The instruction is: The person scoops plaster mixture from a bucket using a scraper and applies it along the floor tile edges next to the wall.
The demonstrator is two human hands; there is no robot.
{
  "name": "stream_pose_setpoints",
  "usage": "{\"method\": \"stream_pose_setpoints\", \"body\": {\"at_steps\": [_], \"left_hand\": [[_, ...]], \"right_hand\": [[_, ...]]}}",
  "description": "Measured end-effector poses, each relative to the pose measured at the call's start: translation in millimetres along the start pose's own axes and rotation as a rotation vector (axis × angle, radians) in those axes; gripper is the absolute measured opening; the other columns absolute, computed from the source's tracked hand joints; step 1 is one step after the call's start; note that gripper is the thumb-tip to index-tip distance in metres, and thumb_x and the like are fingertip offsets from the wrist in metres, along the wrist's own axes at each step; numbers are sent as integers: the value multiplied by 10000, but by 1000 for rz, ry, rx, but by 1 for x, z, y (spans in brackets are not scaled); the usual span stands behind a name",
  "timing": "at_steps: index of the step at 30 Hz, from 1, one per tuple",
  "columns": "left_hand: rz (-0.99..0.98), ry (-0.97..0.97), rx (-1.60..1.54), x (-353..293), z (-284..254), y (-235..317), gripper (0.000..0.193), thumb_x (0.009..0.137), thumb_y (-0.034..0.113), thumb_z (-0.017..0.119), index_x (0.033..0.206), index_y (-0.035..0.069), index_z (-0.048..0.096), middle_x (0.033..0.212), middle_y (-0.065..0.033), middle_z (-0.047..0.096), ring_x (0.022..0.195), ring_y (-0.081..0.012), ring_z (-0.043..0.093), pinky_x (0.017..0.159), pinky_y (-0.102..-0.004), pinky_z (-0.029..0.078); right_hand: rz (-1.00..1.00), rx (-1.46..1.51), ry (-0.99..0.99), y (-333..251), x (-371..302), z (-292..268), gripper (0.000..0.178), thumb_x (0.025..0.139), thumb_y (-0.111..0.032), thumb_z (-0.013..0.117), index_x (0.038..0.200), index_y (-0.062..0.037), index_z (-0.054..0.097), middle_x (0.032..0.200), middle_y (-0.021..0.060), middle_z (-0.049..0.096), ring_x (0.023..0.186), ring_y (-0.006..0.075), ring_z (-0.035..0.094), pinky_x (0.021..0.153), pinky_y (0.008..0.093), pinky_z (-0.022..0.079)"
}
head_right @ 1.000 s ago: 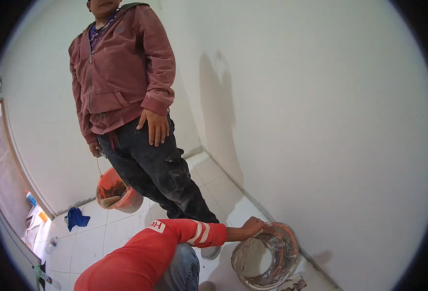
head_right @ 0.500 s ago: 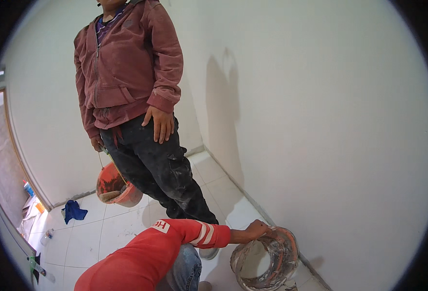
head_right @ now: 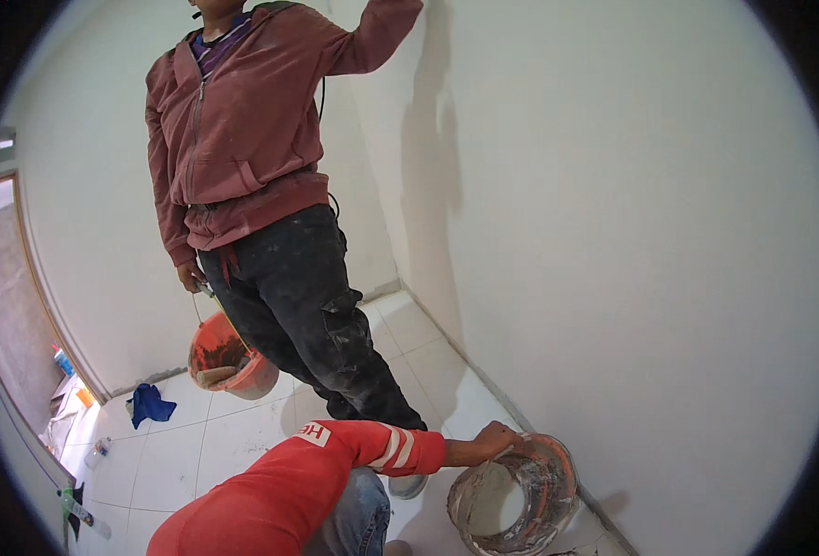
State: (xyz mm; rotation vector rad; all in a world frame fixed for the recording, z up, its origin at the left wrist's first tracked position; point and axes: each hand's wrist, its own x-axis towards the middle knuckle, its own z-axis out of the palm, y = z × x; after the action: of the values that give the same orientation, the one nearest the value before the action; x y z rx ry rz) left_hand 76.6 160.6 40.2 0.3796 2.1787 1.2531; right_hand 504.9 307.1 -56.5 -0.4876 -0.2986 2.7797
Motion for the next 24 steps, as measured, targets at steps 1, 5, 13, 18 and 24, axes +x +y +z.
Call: {"method": "stream_pose_setpoints", "body": {"at_steps": [1,5,13,18,24], "left_hand": [[11,-7,-13,-1,2,2,442,710,383,826,898,-17,808,992,-180,783,912,-282,745,848,-384,569],[11,-10,-42,-5,3,4,441,711,382,819,906,-14,809,1012,-180,782,913,-283,740,853,-382,567],[59,-16,18,-14,3,4,439,766,362,803,959,-33,813,1037,-189,781,927,-282,743,852,-380,573],[61,13,-1,-8,1,-6,443,787,362,797,975,-39,814,1038,-182,786,915,-277,748,861,-383,577],[76,-23,3,-31,-4,5,446,778,369,809,977,-30,815,1005,-175,788,904,-275,749,847,-384,576]], "right_hand": [[-11,-14,7,1,0,2,328,953,-99,697,1279,-90,733,1213,109,744,1160,311,646,1083,606,472],[-45,-69,33,4,1,3,326,951,-95,696,1275,-87,733,1207,108,743,1150,306,647,1070,595,478],[-116,-174,76,11,7,-5,321,948,-87,693,1266,-81,734,1196,105,742,1130,296,648,1043,573,491],[-159,-254,99,11,11,-6,319,945,-82,691,1261,-78,734,1190,103,741,1118,290,649,1026,559,498],[-219,-333,138,15,13,-11,316,943,-76,689,1255,-73,734,1181,101,740,1103,283,650,1006,543,507]]}}
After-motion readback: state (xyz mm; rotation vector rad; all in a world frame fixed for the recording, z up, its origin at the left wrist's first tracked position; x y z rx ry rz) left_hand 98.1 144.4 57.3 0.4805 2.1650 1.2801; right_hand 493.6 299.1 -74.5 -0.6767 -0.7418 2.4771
